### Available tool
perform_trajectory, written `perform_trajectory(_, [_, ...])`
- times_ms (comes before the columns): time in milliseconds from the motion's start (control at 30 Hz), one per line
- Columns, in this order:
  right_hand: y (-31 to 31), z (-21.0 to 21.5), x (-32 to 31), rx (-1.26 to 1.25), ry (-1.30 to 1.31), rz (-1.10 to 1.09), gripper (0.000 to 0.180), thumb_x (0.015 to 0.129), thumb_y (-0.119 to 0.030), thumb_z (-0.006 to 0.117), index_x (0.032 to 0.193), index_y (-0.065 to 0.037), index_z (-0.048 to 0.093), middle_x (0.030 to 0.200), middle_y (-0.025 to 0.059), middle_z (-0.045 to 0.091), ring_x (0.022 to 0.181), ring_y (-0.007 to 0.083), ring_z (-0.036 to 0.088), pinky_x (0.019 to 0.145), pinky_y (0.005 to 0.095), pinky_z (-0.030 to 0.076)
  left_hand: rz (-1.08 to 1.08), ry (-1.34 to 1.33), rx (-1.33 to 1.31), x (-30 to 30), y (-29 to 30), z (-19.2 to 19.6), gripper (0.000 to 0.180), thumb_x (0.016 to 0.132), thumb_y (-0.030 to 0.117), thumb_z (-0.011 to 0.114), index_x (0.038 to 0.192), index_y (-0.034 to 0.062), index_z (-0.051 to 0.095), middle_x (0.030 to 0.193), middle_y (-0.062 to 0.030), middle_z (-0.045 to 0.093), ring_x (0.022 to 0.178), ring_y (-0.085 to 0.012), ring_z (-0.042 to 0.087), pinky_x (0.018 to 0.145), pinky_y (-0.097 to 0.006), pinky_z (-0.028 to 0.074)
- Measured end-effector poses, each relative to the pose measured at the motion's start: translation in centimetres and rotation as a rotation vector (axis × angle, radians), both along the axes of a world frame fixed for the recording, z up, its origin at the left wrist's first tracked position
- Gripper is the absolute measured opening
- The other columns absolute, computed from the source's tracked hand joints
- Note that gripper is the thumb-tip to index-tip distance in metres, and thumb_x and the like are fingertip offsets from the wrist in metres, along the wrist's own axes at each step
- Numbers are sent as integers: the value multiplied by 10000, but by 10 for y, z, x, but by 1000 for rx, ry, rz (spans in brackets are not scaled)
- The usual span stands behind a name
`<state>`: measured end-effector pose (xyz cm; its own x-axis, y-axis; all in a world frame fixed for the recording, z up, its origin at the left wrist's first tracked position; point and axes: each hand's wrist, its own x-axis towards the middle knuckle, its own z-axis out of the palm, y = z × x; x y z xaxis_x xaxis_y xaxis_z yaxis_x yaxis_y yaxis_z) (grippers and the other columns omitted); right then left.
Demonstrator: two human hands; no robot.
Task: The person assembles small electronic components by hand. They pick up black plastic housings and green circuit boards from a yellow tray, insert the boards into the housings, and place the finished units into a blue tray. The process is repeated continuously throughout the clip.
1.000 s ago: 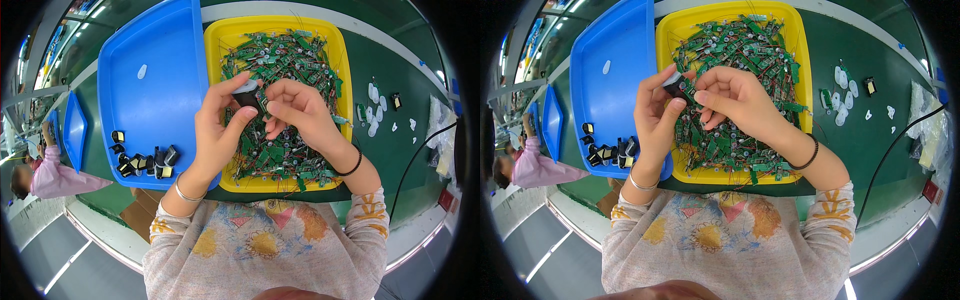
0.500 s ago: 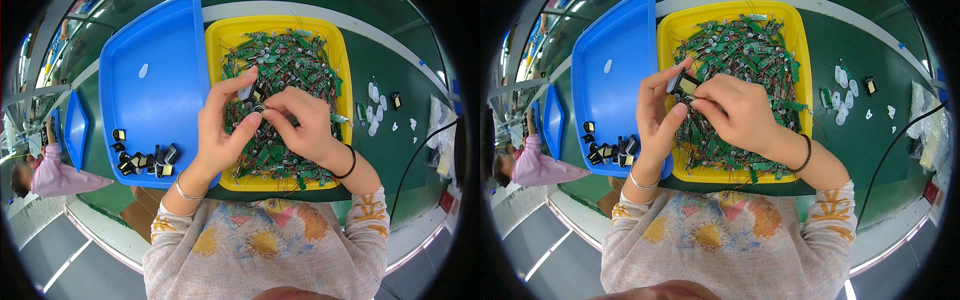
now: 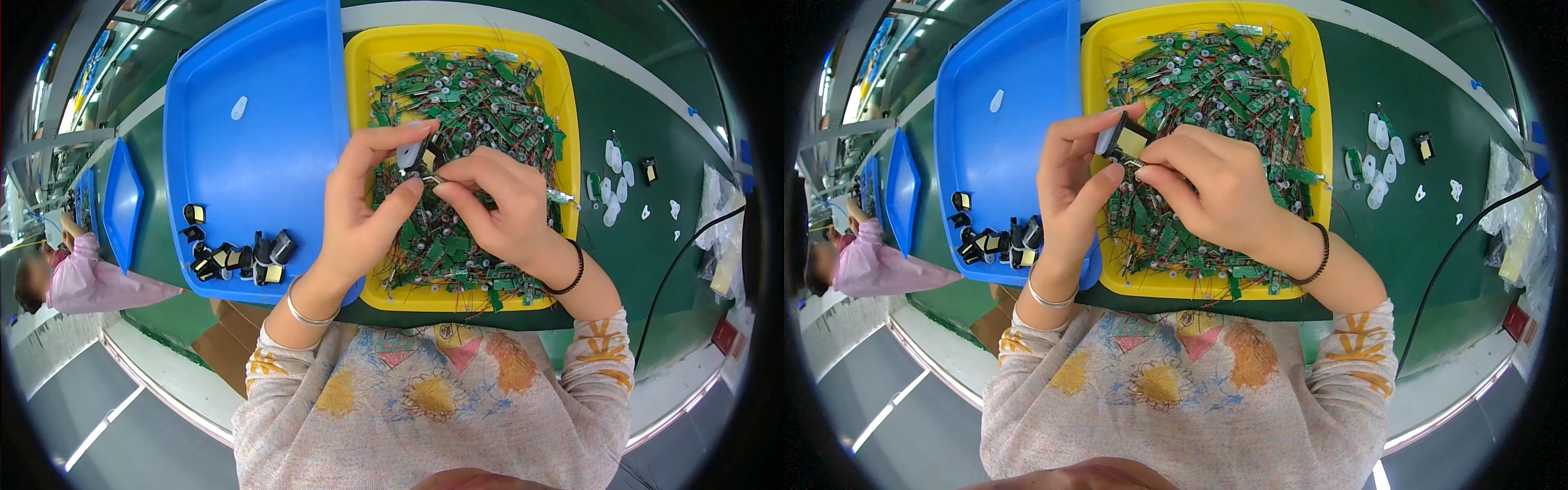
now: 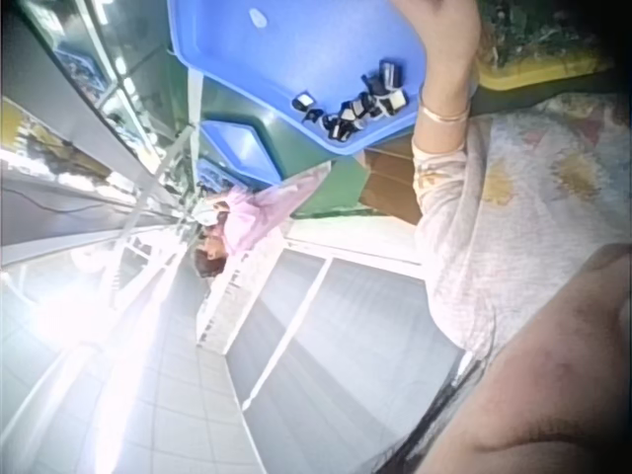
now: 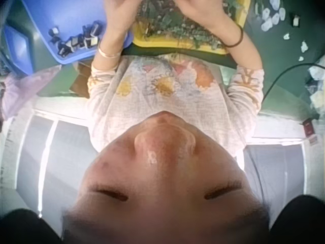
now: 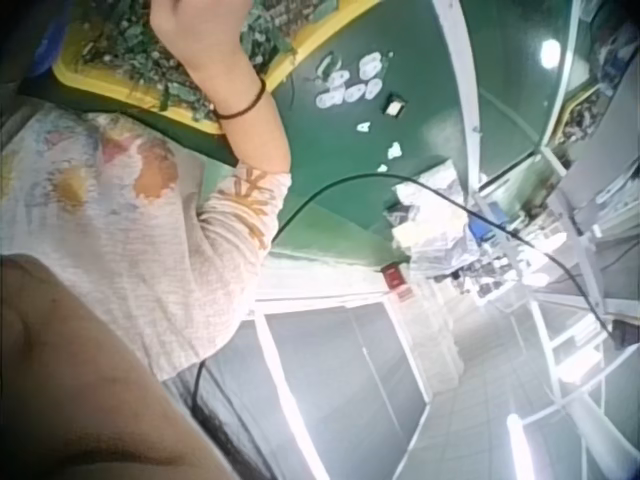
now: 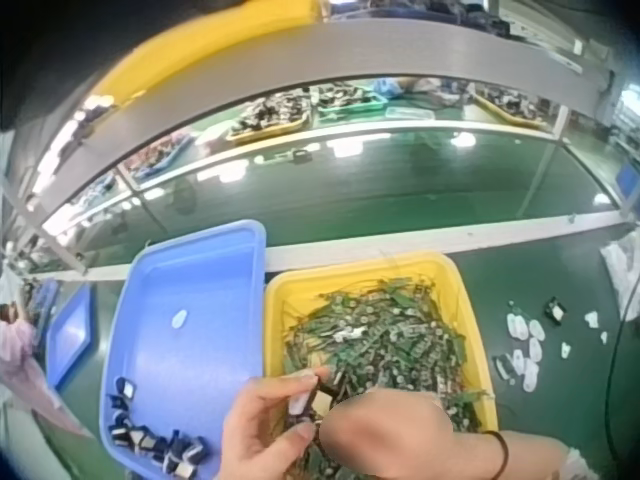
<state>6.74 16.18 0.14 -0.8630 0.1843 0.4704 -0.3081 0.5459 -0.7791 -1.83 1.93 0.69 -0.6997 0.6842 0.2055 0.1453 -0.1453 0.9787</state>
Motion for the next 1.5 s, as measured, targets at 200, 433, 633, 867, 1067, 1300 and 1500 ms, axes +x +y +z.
perform_trajectory(200, [3,4,1,-377,-230,88,96,755,-15,612,846,-4,582,742,66,571,633,140,578,539,228,476,71,245,-162,-2,-5,4,361,719,-9,581,1078,-8,547,1077,-132,571,1017,-210,531,922,-325,364])
perform_trajectory(433, [16,13,-12,-463,-366,115,141,753,6,608,890,20,576,792,41,575,706,90,560,564,210,478,146,593,-421,-11,-15,23,394,680,141,681,1055,57,595,1072,-77,586,1026,-314,493,880,-371,387])
perform_trajectory(633, [118,-13,-112,512,-137,-216,139,790,-130,566,911,-61,583,801,85,610,711,236,595,611,298,469,402,839,-1063,-14,-115,37,395,638,205,702,999,98,584,1094,-67,564,1061,-302,463,888,-396,344])
perform_trajectory(867, [232,-66,-182,884,-387,-396,199,804,-265,556,940,-127,598,886,66,629,829,263,596,690,355,473,406,775,-1371,10,-143,23,430,536,202,756,913,109,573,1237,-33,451,1195,-293,337,926,-459,259])
perform_trajectory(1067, [194,-35,-154,759,-126,-314,231,796,-244,592,943,-67,601,952,70,630,894,204,602,746,304,457,330,754,-1159,-6,-132,17,453,517,124,760,924,94,562,1116,-58,542,1157,-314,400,946,-447,263])
perform_trajectory(1300, [86,6,-69,561,-171,72,220,694,-82,653,907,-74,601,864,66,578,871,248,544,783,354,434,116,7,-304,-27,-61,27,456,644,135,754,1011,-7,525,883,-45,571,818,-120,533,737,-249,424])
perform_trajectory(1500, [72,-9,-54,705,-188,127,245,620,-64,692,842,-80,590,887,50,533,893,253,504,770,376,414,-20,-356,-20,-32,-8,31,292,758,157,665,976,36,512,796,-2,527,621,-56,450,552,-173,356])
